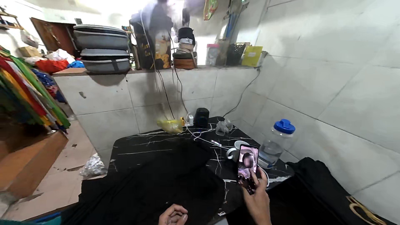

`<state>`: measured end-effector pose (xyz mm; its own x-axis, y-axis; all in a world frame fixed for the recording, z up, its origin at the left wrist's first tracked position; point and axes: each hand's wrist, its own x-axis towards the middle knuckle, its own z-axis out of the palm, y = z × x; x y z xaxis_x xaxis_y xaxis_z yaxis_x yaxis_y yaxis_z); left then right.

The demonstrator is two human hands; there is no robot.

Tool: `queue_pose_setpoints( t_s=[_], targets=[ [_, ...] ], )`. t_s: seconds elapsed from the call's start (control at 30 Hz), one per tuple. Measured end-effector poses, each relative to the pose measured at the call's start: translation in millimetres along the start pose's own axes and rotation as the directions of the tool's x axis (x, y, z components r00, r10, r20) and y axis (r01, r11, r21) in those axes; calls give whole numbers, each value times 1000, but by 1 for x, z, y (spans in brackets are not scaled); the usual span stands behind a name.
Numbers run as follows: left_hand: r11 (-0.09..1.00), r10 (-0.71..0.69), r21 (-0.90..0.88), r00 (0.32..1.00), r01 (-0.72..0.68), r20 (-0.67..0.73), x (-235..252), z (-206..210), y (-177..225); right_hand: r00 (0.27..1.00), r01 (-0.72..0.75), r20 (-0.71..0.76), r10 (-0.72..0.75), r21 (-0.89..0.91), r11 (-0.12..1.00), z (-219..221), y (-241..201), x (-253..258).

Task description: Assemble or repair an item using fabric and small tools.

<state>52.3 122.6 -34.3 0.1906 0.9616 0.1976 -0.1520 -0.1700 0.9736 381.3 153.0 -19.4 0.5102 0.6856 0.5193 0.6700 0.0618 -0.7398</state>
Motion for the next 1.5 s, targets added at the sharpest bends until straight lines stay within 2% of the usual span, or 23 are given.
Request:
queue_pose_setpoints(
  t_s=[0.17, 0.4, 0.53, 0.67, 0.73, 0.8, 0.87, 0.93, 1.0, 1.07, 1.2, 1.27, 1.37, 1.5],
  targets=[
    [1000, -14, 7, 1000, 14, 1, 0, 0, 0, 1000, -11, 9, 12, -82, 997, 8, 3, -2],
    [1000, 1, 12, 1000, -1, 20, 1, -2, -4, 999, 2, 36, 1, -76, 997, 14, -5, -13],
    [1000, 10, 5, 1000, -10, 7, 1, -1, -5, 997, 10, 71, -11, 7, 1000, 15, -15, -28],
    [1000, 15, 0, 1000, -15, -6, 0, 0, -4, 984, 90, 141, -112, 151, 984, 17, -42, -55],
    [1000, 12, 1, 1000, -12, -17, -1, 1, -2, 954, 186, 206, -217, 161, 969, 22, -59, -70],
    [1000, 3, 16, 1000, -3, -28, -1, 1, 0, 886, 209, 374, -275, 208, 956, 28, -75, -85],
    [1000, 11, 18, 999, -10, -35, -1, 2, 0, 772, 145, 588, -239, 204, 968, 32, -93, -97],
    [1000, 26, -2, 999, -26, -32, -1, 0, -2, 693, 63, 705, -153, 152, 986, 36, -110, -105],
    [999, 39, -18, 999, -40, -27, -1, -1, -2, 696, 34, 708, -120, 133, 990, 39, -118, -110],
    [998, 46, -38, 999, -46, -14, -1, -1, -2, 708, 76, 690, -150, 136, 988, 38, -122, -110],
    [1000, 2, -18, 999, -2, -35, -1, 0, 1, 666, 140, 724, -178, 114, 984, 32, -123, -109],
    [1000, -11, -22, 999, 10, -49, -1, 0, 1, 678, 136, 712, -186, 127, 983, 29, -121, -108],
    [999, -15, -39, 999, 13, -46, -1, 0, 1, 774, 100, 616, -143, 104, 990, 25, -106, -95],
    [998, -25, -51, 999, 23, -41, -2, 0, 1, 962, 80, 257, -96, 73, 994, 18, -57, -47]
  ],
)
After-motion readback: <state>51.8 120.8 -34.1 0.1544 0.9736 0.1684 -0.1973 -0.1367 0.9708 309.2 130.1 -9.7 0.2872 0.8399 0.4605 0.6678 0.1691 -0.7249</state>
